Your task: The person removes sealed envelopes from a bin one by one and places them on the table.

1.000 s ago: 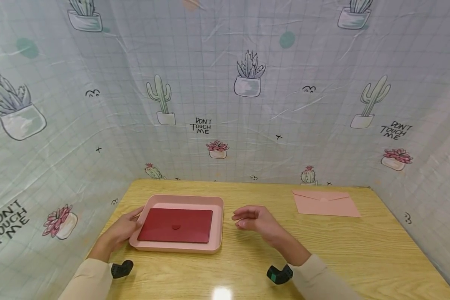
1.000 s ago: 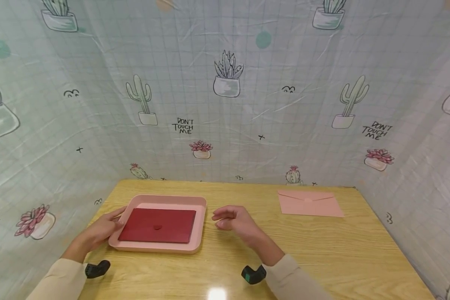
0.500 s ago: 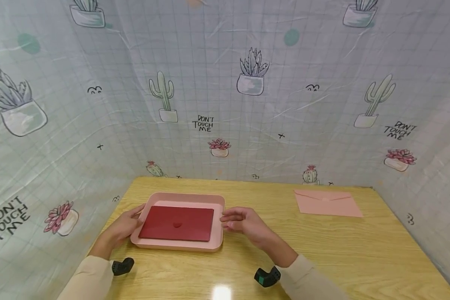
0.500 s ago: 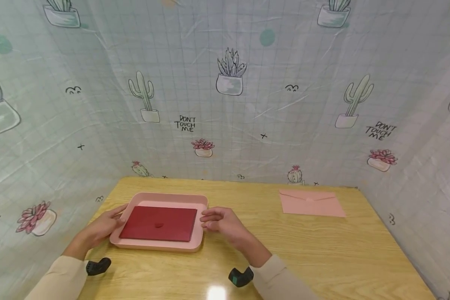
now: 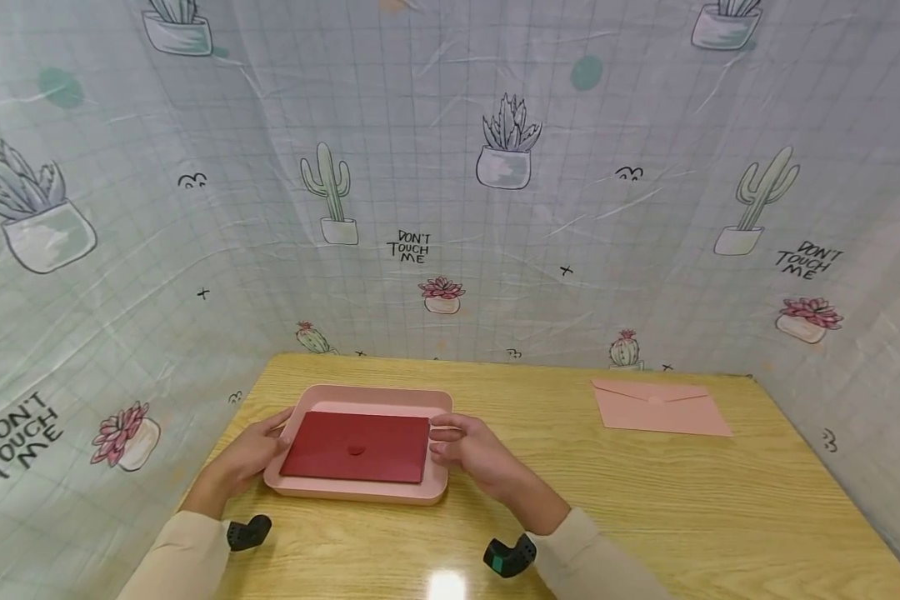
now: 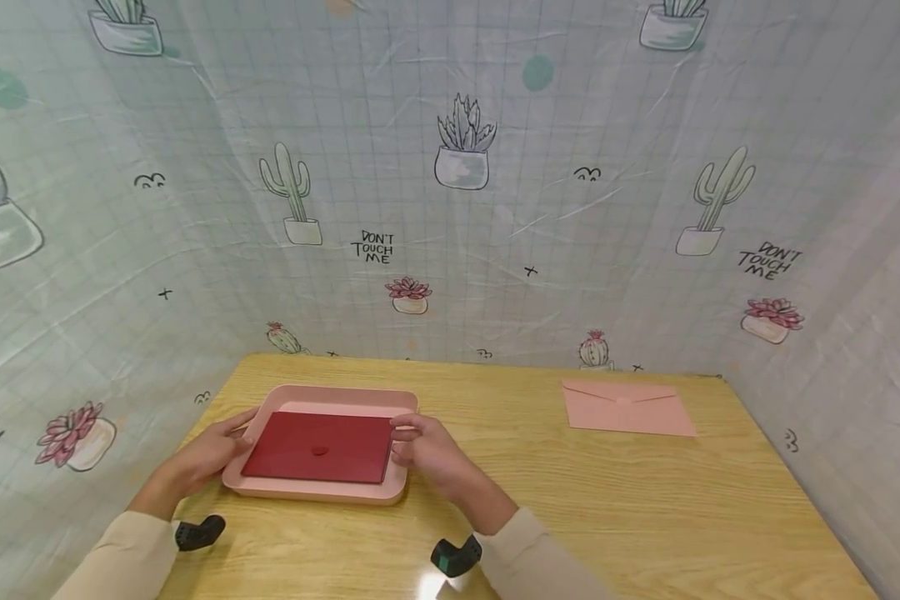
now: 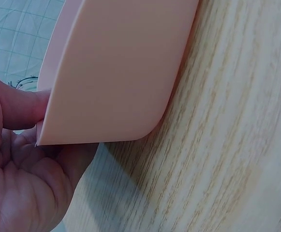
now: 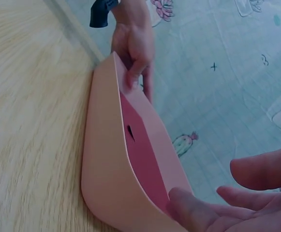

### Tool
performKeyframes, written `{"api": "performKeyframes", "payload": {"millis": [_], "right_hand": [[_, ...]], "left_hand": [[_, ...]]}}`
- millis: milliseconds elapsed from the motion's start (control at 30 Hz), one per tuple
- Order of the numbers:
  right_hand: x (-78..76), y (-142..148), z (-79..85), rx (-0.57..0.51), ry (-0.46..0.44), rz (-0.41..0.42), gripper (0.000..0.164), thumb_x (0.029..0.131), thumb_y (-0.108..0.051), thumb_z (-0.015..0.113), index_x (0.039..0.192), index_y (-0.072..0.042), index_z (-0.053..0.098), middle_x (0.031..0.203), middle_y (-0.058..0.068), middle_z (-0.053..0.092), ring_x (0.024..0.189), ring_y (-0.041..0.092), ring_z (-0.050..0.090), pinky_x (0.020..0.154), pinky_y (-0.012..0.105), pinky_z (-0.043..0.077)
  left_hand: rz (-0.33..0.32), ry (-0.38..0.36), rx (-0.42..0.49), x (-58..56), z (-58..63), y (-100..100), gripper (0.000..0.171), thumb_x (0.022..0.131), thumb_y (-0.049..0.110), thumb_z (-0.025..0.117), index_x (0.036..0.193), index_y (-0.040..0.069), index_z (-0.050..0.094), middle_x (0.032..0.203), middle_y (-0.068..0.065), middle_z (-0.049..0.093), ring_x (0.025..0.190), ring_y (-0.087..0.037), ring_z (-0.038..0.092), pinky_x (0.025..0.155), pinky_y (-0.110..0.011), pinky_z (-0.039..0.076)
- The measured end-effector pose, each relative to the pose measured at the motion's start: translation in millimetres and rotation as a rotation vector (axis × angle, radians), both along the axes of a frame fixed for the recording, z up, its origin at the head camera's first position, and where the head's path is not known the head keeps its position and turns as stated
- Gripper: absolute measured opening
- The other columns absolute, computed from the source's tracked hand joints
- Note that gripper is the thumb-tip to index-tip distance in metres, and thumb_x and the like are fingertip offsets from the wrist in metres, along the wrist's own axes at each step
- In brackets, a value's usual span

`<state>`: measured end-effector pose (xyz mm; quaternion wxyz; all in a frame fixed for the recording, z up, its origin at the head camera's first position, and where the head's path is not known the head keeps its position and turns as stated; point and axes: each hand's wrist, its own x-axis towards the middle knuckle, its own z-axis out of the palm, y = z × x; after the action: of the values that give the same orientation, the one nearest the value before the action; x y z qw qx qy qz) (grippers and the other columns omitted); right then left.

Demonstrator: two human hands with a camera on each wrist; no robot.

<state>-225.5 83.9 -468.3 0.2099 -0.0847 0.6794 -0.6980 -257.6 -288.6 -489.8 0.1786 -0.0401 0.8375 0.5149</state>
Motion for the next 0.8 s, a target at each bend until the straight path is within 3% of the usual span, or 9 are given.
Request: {"api": "performKeyframes", "payload": {"millis": [233, 333, 467, 567, 633, 700, 800], "right_hand": [[-1.1, -15, -0.4, 0.014, -0.022, -0.023, 0.058, 0.092, 0.007, 0.050, 0.150, 0.007, 0.043, 0.157, 0.031, 0.045, 0.140, 0.041, 0.051, 0.107, 0.043, 0.052], [-2.2, -22, -1.1, 0.012, -0.047, -0.040, 0.060, 0.092, 0.006, 0.049, 0.151, 0.007, 0.040, 0.155, 0.031, 0.044, 0.115, 0.030, 0.057, 0.088, 0.034, 0.047], [-3.4, -31, -0.9, 0.019, -0.083, -0.084, 0.057, 0.095, 0.003, 0.049, 0.151, 0.007, 0.038, 0.148, 0.030, 0.046, 0.086, 0.019, 0.041, 0.076, 0.035, 0.035], [-3.9, -39, 1.3, 0.031, -0.106, -0.143, 0.062, 0.094, 0.003, 0.051, 0.153, 0.008, 0.033, 0.156, 0.031, 0.038, 0.109, 0.029, 0.055, 0.099, 0.044, 0.048], [-4.8, -44, 2.1, 0.017, -0.125, -0.175, 0.067, 0.093, 0.004, 0.052, 0.155, 0.011, 0.029, 0.161, 0.034, 0.030, 0.134, 0.045, 0.048, 0.120, 0.056, 0.038], [-5.2, -48, 2.5, 0.000, -0.134, -0.188, 0.071, 0.092, 0.005, 0.052, 0.156, 0.014, 0.024, 0.166, 0.032, 0.023, 0.157, 0.049, 0.019, 0.129, 0.063, 0.019], [-6.0, -51, 1.4, -0.029, -0.149, -0.180, 0.070, 0.092, 0.006, 0.051, 0.155, 0.016, 0.022, 0.163, 0.032, 0.028, 0.156, 0.049, 0.022, 0.130, 0.063, 0.018]], "left_hand": [[0.006, 0.007, 0.004, 1.1, -1.7, -1, 0.066, 0.108, 0.003, 0.036, 0.168, 0.006, 0.007, 0.168, -0.037, 0.017, 0.152, -0.055, 0.031, 0.120, -0.062, 0.038], [0.007, 0.012, 0.002, 0.9, -2.0, -1, 0.066, 0.108, 0.004, 0.037, 0.168, 0.005, 0.008, 0.168, -0.036, 0.017, 0.152, -0.055, 0.031, 0.120, -0.062, 0.038], [-0.003, 0.013, 0.012, 1.2, -2.3, 0, 0.066, 0.108, 0.003, 0.036, 0.167, 0.004, 0.007, 0.168, -0.036, 0.017, 0.152, -0.055, 0.031, 0.119, -0.062, 0.039], [-0.003, 0.014, 0.017, 1.4, -2.5, -1, 0.066, 0.108, 0.002, 0.036, 0.167, 0.004, 0.007, 0.168, -0.036, 0.017, 0.152, -0.054, 0.031, 0.119, -0.062, 0.039], [-0.001, 0.015, 0.018, 1.6, -2.5, -1, 0.066, 0.108, 0.002, 0.035, 0.167, 0.004, 0.007, 0.168, -0.036, 0.017, 0.152, -0.054, 0.030, 0.119, -0.062, 0.039], [0.000, 0.014, 0.024, 1.8, -2.8, -1, 0.066, 0.108, 0.002, 0.035, 0.168, 0.004, 0.006, 0.168, -0.036, 0.016, 0.153, -0.054, 0.030, 0.120, -0.062, 0.039], [-0.005, 0.008, 0.034, 2.5, -2.5, -1, 0.066, 0.108, 0.001, 0.033, 0.168, 0.005, 0.004, 0.169, -0.036, 0.014, 0.153, -0.054, 0.029, 0.120, -0.061, 0.039]]}}
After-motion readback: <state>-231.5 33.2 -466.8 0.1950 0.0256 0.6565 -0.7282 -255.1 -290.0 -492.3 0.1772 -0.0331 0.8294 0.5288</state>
